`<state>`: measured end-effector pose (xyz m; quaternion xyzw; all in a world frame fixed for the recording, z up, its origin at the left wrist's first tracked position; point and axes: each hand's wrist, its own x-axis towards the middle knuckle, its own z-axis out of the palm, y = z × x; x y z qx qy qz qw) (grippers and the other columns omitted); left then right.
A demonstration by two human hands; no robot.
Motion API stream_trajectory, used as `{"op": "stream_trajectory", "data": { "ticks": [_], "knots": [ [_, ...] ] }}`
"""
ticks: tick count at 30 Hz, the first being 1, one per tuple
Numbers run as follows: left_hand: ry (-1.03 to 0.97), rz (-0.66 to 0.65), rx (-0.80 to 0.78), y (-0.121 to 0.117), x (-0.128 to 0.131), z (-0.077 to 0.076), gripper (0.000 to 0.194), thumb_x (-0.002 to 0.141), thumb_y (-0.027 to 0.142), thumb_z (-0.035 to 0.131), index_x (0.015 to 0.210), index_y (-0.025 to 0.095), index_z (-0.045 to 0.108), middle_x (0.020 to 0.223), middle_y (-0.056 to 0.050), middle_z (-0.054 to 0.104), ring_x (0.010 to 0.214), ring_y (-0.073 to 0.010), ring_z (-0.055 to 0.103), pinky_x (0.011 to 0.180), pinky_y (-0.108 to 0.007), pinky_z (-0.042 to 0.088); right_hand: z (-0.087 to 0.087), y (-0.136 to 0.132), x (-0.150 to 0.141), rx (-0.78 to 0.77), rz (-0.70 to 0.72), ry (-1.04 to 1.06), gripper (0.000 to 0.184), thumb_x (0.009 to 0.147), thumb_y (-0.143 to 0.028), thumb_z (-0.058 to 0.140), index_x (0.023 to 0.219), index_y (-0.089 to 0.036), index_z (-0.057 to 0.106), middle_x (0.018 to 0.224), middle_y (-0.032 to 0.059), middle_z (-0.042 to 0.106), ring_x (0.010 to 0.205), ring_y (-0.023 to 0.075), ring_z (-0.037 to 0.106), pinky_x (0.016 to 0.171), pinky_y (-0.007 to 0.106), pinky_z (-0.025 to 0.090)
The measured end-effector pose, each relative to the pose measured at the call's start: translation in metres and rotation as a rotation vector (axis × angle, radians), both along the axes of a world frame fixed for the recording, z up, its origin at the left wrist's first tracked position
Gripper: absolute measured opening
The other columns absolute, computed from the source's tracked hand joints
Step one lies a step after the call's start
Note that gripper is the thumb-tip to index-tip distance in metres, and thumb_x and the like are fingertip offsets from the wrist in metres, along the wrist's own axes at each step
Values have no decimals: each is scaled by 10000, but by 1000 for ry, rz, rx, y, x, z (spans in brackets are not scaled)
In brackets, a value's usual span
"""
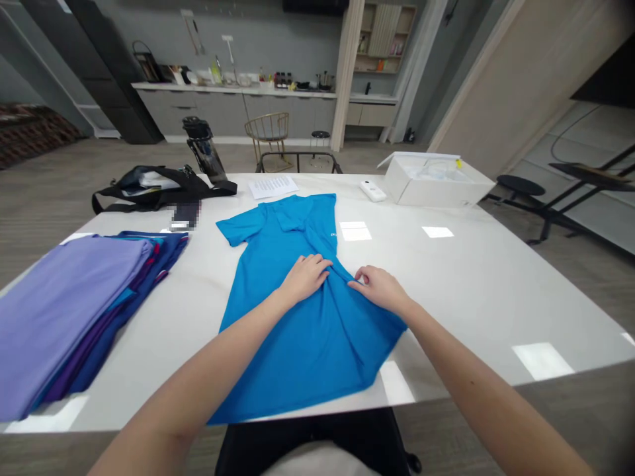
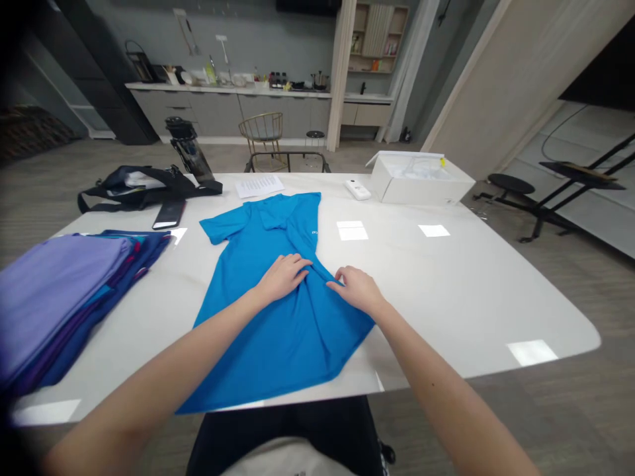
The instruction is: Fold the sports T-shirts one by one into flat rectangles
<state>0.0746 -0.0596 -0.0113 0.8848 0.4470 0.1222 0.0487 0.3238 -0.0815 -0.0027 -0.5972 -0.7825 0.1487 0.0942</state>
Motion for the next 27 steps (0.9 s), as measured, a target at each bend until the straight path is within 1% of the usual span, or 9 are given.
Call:
{"op": "stream_trajectory", "data": {
  "ticks": [4, 8, 11, 14, 17, 20, 23, 25, 27],
  "knots": [
    [18, -61, 18, -35, 30, 3, 324, 1040, 331, 436, 1300, 256, 614, 1191, -87, 665, 1124, -243, 593, 947, -385, 411, 0, -52, 26, -5, -103, -37, 270, 929, -497, 627, 1006, -241, 668, 958, 45, 682, 855, 207, 646, 709, 294, 418],
    [83, -103, 55, -55, 60, 7, 313, 1022, 281, 464, 1298, 242, 604, 1217, -99, 655, 1132, -257, 586, 935, -390, 406, 2, -94, 44, -9, -235, -160, 276, 917, -460, 618, 1062, -227, 650, 1059, 91, 682, 933, 261, 656, 723, 330, 435],
    [137, -106, 85, -60, 79, 9, 341, 1012, 204, 436, 1310, 238, 598, 1211, -111, 651, 1146, -258, 581, 930, -389, 405, 2, -117, 48, 1, -262, -210, 219, 943, -404, 576, 1047, -226, 648, 1071, 107, 684, 961, 279, 658, 723, 340, 438],
    [191, -134, 98, -56, 93, 12, 316, 1012, 187, 420, 1231, 215, 646, 1174, -124, 656, 1132, -258, 590, 914, -386, 412, 2, -130, 47, 58, -289, -235, 205, 1000, -324, 475, 1008, -212, 647, 1069, 131, 689, 983, 274, 661, 718, 335, 432],
    [204, -175, 126, -50, 98, 21, 287, 1019, 203, 419, 1123, 188, 686, 1114, -126, 665, 1101, -263, 602, 889, -387, 426, 13, -137, 43, 144, -311, -180, 229, 1017, -292, 440, 923, -204, 630, 1009, 129, 700, 936, 265, 663, 714, 338, 427],
    [87, -177, 173, -51, 83, 41, 259, 1020, 231, 445, 1119, 196, 682, 1084, -102, 667, 1065, -246, 610, 864, -368, 445, 40, -147, 29, 299, -225, 45, 207, 1014, -306, 479, 866, -220, 595, 904, 76, 689, 854, 234, 647, 726, 331, 430],
    [-89, -169, 201, -69, 41, 61, 237, 1012, 220, 469, 1157, 217, 657, 1109, -72, 659, 1057, -217, 608, 894, -345, 454, 71, -168, 1, 420, -24, 297, 176, 1027, -336, 512, 919, -223, 592, 896, 47, 673, 851, 208, 629, 769, 322, 439],
    [-110, -131, 203, -91, 3, 64, 247, 1017, 220, 463, 1191, 233, 638, 1137, -66, 652, 1064, -217, 602, 908, -354, 454, 80, -186, -20, 423, 153, 343, 177, 1018, -383, 565, 970, -219, 612, 947, 51, 680, 897, 210, 624, 807, 333, 436],
    [-31, -47, 203, -118, -34, 56, 253, 1016, 250, 480, 1224, 243, 623, 1136, -74, 646, 1035, -244, 596, 857, -378, 455, 74, -205, -36, 372, 315, 289, 207, 991, -429, 622, 1021, -225, 634, 979, 53, 684, 927, 223, 618, 823, 353, 423]
  ]
}}
